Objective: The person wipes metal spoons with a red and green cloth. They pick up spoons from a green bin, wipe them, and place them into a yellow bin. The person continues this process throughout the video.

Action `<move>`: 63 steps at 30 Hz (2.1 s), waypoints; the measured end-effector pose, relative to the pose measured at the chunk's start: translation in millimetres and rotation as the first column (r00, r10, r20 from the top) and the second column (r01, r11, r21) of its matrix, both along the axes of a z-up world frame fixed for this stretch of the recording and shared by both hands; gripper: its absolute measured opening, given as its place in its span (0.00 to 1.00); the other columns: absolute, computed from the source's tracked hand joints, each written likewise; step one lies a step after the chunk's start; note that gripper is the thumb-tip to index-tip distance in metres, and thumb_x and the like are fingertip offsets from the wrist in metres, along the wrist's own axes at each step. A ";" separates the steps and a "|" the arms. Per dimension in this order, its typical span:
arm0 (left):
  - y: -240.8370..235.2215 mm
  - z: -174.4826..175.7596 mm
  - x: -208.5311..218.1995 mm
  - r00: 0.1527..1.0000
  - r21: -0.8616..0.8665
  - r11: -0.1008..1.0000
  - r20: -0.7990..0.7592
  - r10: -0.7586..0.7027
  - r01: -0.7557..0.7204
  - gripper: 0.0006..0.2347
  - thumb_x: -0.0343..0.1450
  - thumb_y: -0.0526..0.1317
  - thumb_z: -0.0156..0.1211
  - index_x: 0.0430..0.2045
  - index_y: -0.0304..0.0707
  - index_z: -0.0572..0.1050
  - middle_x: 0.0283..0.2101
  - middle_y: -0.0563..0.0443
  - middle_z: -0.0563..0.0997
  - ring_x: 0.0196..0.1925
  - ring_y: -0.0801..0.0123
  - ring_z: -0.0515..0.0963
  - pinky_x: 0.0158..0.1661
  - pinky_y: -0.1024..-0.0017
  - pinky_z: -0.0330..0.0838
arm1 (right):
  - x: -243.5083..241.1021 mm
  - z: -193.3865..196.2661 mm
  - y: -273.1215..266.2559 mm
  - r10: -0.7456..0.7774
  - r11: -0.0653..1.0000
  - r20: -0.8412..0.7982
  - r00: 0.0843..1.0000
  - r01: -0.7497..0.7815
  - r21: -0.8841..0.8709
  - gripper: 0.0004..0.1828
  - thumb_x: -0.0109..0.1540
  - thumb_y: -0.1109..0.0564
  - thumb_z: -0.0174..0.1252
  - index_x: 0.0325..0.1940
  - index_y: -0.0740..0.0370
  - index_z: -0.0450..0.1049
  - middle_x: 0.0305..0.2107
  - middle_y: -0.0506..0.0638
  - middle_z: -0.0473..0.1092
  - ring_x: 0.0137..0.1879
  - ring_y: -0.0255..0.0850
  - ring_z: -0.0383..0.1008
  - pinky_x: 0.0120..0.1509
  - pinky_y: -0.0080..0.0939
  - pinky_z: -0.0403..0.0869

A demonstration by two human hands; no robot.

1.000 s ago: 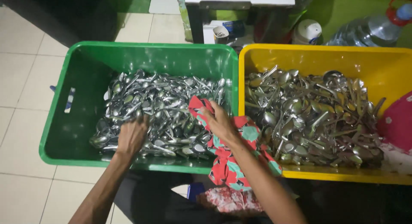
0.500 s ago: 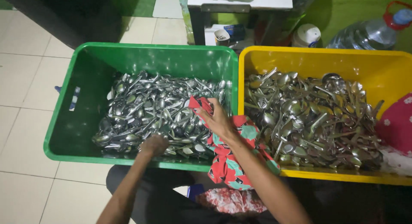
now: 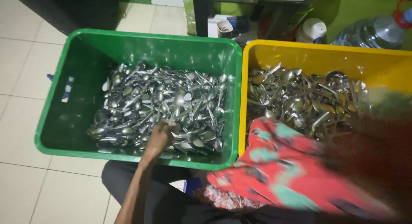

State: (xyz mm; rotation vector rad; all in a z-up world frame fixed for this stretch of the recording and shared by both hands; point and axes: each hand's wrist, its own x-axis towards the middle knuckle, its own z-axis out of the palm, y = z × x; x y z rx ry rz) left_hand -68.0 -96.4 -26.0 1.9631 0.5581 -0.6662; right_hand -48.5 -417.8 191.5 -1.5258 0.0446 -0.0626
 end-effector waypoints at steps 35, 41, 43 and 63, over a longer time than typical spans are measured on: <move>-58.3 53.4 -32.5 0.893 -0.068 0.997 0.444 0.072 -0.046 0.13 0.80 0.40 0.42 0.30 0.41 0.77 0.18 0.47 0.73 0.25 0.61 0.74 0.35 0.63 0.69 | 69.4 -232.8 124.0 0.372 0.396 0.443 0.816 0.293 -0.871 0.11 0.61 0.57 0.50 0.47 0.60 0.68 0.42 0.56 0.71 0.24 0.55 0.77 0.22 0.53 0.74; -61.8 64.9 -31.7 0.894 -0.077 0.996 0.442 0.069 -0.039 0.15 0.80 0.40 0.42 0.28 0.39 0.77 0.16 0.48 0.71 0.23 0.63 0.70 0.32 0.65 0.67 | 62.4 -192.7 116.6 0.268 0.550 0.222 0.937 0.041 -0.834 0.09 0.63 0.60 0.46 0.45 0.62 0.69 0.40 0.59 0.72 0.22 0.53 0.75 0.24 0.53 0.75; -60.5 65.9 -32.9 0.899 -0.115 0.990 0.421 0.123 -0.081 0.16 0.80 0.42 0.41 0.28 0.40 0.78 0.16 0.49 0.70 0.23 0.65 0.70 0.32 0.66 0.67 | 60.1 -173.5 107.1 0.165 0.653 0.233 0.958 0.071 -0.754 0.09 0.63 0.60 0.49 0.45 0.64 0.69 0.36 0.64 0.71 0.29 0.63 0.74 0.30 0.62 0.72; -64.5 67.3 -42.2 0.806 0.123 0.988 0.592 0.003 -0.094 0.12 0.80 0.43 0.43 0.34 0.41 0.75 0.18 0.41 0.77 0.23 0.49 0.79 0.32 0.56 0.70 | 34.9 -163.0 120.2 0.309 0.559 0.420 0.853 0.195 -0.806 0.11 0.64 0.55 0.52 0.50 0.47 0.74 0.35 0.46 0.64 0.23 0.57 0.75 0.21 0.58 0.74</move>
